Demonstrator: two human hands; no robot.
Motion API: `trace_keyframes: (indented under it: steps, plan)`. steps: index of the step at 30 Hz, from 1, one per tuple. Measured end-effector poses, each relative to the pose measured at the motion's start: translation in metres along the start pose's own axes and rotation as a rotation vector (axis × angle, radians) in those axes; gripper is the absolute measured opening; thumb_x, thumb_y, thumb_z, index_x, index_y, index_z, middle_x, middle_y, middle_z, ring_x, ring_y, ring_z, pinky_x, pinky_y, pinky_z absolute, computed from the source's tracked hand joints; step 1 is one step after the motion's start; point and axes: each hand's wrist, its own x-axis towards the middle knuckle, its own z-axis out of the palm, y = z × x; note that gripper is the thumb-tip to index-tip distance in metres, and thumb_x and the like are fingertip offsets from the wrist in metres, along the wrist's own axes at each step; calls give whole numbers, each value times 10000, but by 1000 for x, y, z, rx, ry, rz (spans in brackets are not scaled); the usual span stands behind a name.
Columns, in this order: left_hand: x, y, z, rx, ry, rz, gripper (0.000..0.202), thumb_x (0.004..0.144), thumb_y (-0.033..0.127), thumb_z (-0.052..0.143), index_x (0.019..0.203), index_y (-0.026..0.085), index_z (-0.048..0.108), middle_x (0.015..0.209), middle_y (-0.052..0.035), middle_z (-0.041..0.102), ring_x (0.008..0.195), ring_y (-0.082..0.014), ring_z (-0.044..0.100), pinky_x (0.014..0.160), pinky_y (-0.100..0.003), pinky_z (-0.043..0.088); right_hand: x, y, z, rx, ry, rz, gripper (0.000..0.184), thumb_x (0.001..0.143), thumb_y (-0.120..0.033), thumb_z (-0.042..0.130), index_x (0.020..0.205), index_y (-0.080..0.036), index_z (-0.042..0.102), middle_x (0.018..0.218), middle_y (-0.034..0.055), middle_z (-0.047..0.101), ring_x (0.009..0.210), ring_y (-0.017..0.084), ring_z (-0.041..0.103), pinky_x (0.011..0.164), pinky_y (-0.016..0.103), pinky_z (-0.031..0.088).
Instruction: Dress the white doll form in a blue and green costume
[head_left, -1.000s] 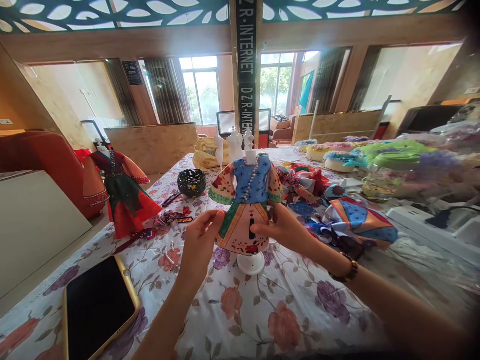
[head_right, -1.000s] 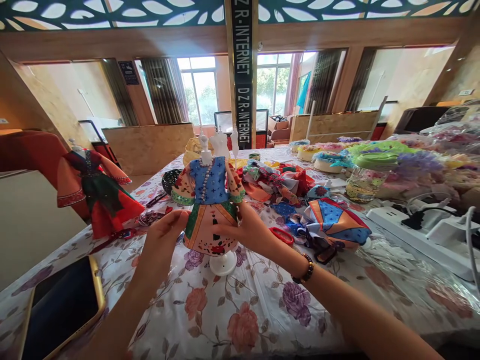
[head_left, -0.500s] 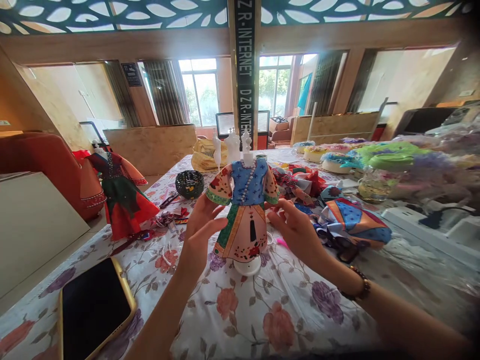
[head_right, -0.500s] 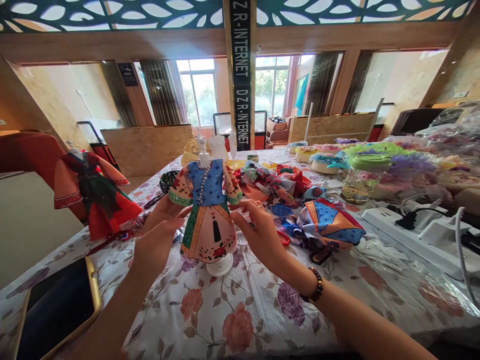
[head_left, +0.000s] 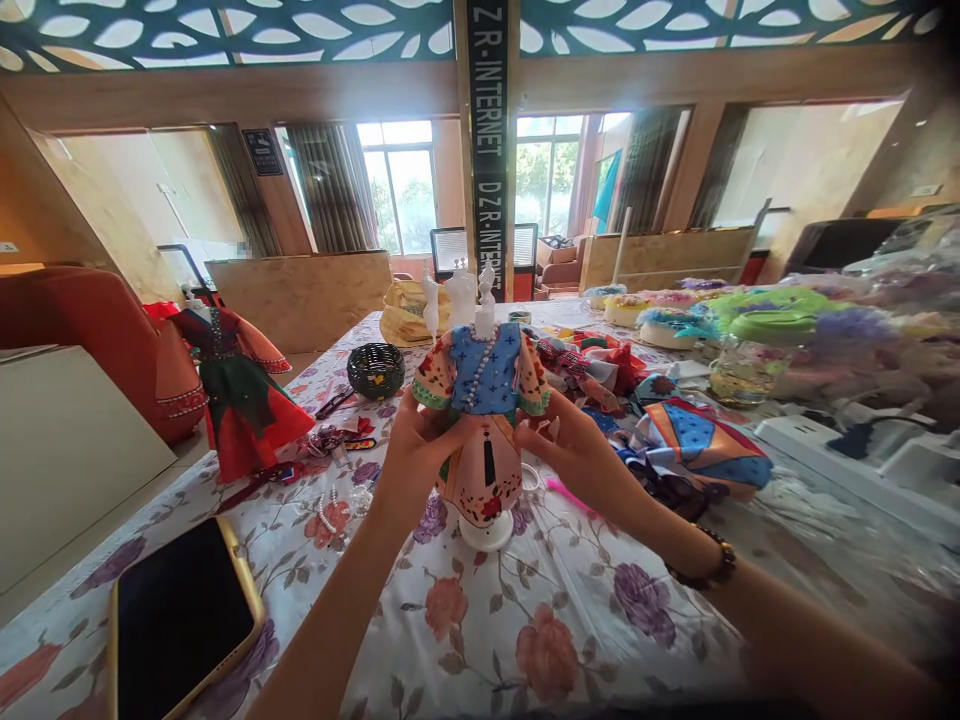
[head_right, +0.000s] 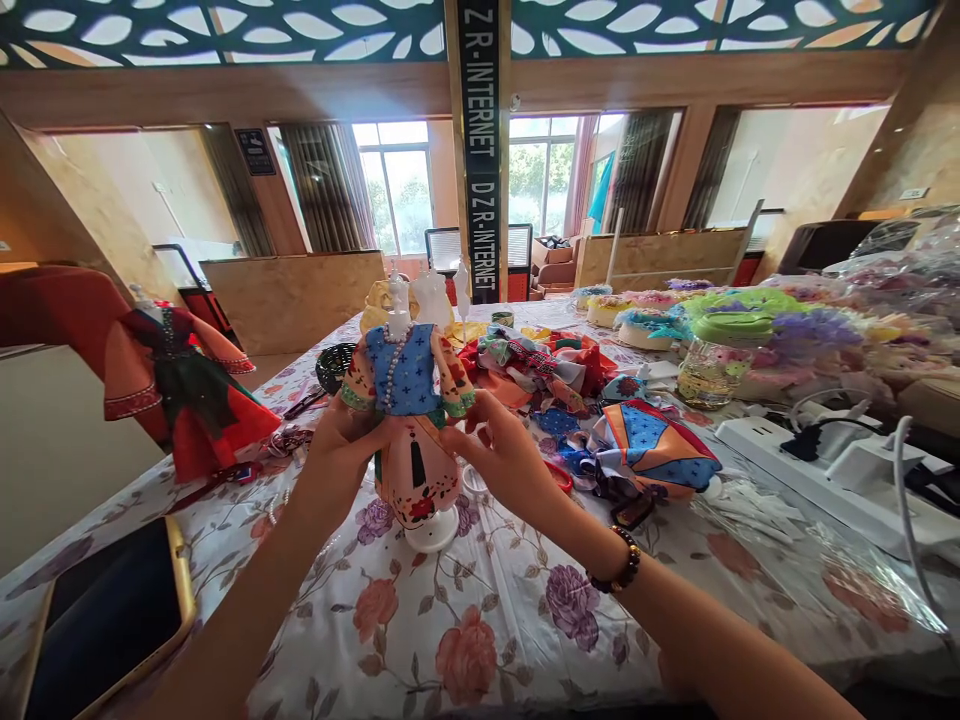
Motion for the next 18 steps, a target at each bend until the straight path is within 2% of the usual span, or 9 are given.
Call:
trace_keyframes:
  steps: [5,11,15,18]
  plan:
    - [4,2,-7,32,-14,28,615,624,237,794,1187,235,544,1052,-29,717,990,-216,663,896,-340,514,-1,-3,-1,-48,-8,13,159,799,-349,552,776,-193,529,713,-18,463,649,122,397,601,273,326]
    - [4,3,-10,63,-50,41,608,637,302,790,1196,252,556,1091,-43,701,1027,-237,644,891,-342,514,-4,-10,-2,-90,3,39,208,749,-373,610,796,-197,508,710,-34,432,610,111,348,572,270,275]
    - [-1,5,-6,80,-85,16,593,626,322,798,1171,260,571,1070,-40,705,1043,-251,637,897,-363,517,-5,-10,-3,-109,20,46,208,731,-374,628,772,-197,528,661,-40,416,615,119,339,578,274,271]
    - [-4,7,4,98,-64,8,622,530,252,851,1090,247,581,1059,-32,706,1010,-254,650,862,-362,542,-5,-10,-3,-105,34,50,198,719,-362,645,770,-197,549,670,-31,454,628,124,365,587,273,297]
